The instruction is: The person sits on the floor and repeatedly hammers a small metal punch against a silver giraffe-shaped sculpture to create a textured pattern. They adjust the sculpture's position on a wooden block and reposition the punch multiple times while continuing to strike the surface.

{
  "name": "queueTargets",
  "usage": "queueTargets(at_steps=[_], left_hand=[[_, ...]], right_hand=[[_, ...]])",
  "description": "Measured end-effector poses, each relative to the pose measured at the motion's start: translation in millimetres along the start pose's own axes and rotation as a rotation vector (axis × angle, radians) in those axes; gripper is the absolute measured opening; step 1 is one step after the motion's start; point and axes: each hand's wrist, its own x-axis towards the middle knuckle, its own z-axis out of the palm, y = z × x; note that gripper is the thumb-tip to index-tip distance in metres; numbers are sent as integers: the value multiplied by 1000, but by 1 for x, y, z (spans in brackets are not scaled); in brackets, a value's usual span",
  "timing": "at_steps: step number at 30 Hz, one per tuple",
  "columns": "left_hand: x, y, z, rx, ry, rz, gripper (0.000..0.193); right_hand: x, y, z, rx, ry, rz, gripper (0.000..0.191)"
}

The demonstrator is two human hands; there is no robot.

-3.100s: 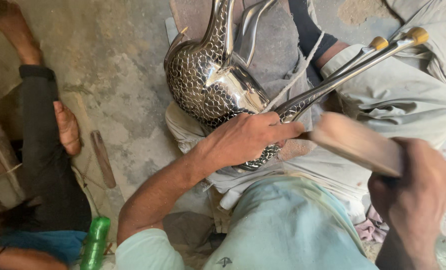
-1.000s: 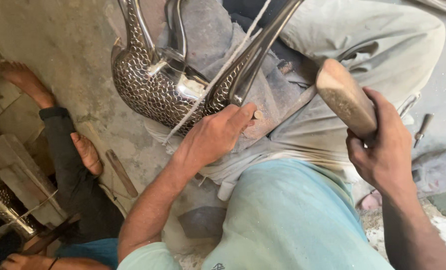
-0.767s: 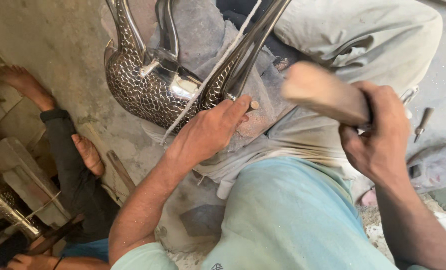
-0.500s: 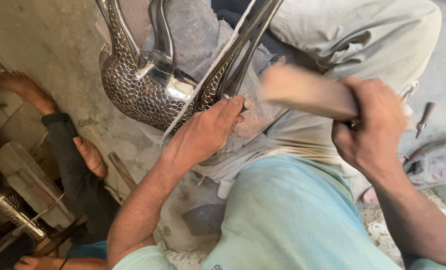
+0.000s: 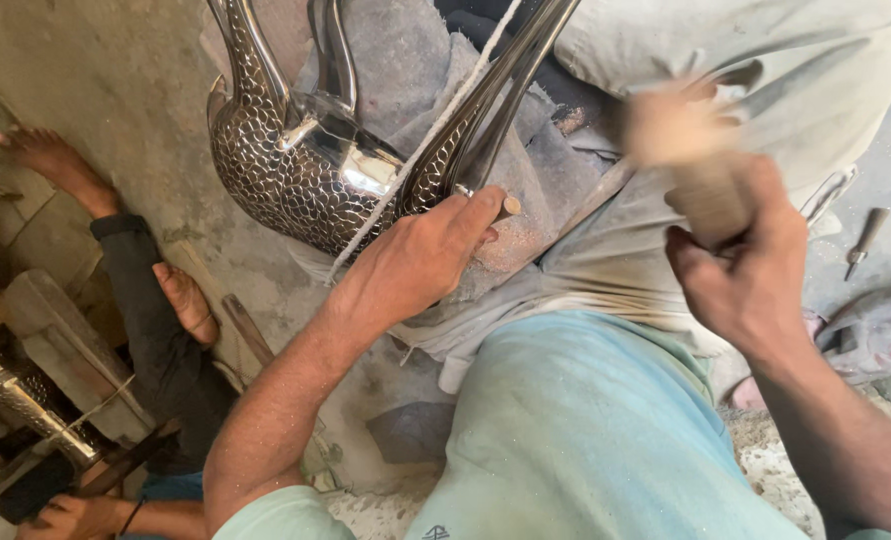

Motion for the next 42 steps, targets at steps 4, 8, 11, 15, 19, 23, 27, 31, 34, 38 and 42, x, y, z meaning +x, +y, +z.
queueTargets(at_steps=[4,8,11,15,19,23,27,31,34,38,42], left_hand=[[2,0,-2,30,-36,-21,37],[2,1,-2,40,-60,-33,38],[3,0,-2,53,-41,-15,39],[1,-1,-3,9,-73,-27,40],[3,-2,-4,38,-101,-50,41],[2,-1,-4,6,-53,-4,40],[1,-1,-4,24,-96,-49,37],[2,-1,-4,37,-86,-22,40],[2,-1,-6,25,-99,-35,39],[2,0,-7,-12,-70,-1,37],[2,-1,-6,9,-100,-42,40]], right_hand=[[1,-1,-1,-178,-80,-6,53],[-5,9,1,349,-149,459,47],[-10,19,3,-471,-196,-106,63],[-16,22,7,270,-134,359,54],[-10,18,6,-159,-125,90,55],[-3,17,4,514,-157,496,53],[-4,23,6,-100,-151,36,53],[-16,28,9,89,-149,192,46],[-20,28,9,118,-111,287,49],[-13,24,7,500,-121,411,51],[-5,13,1,-125,-120,88,57]])
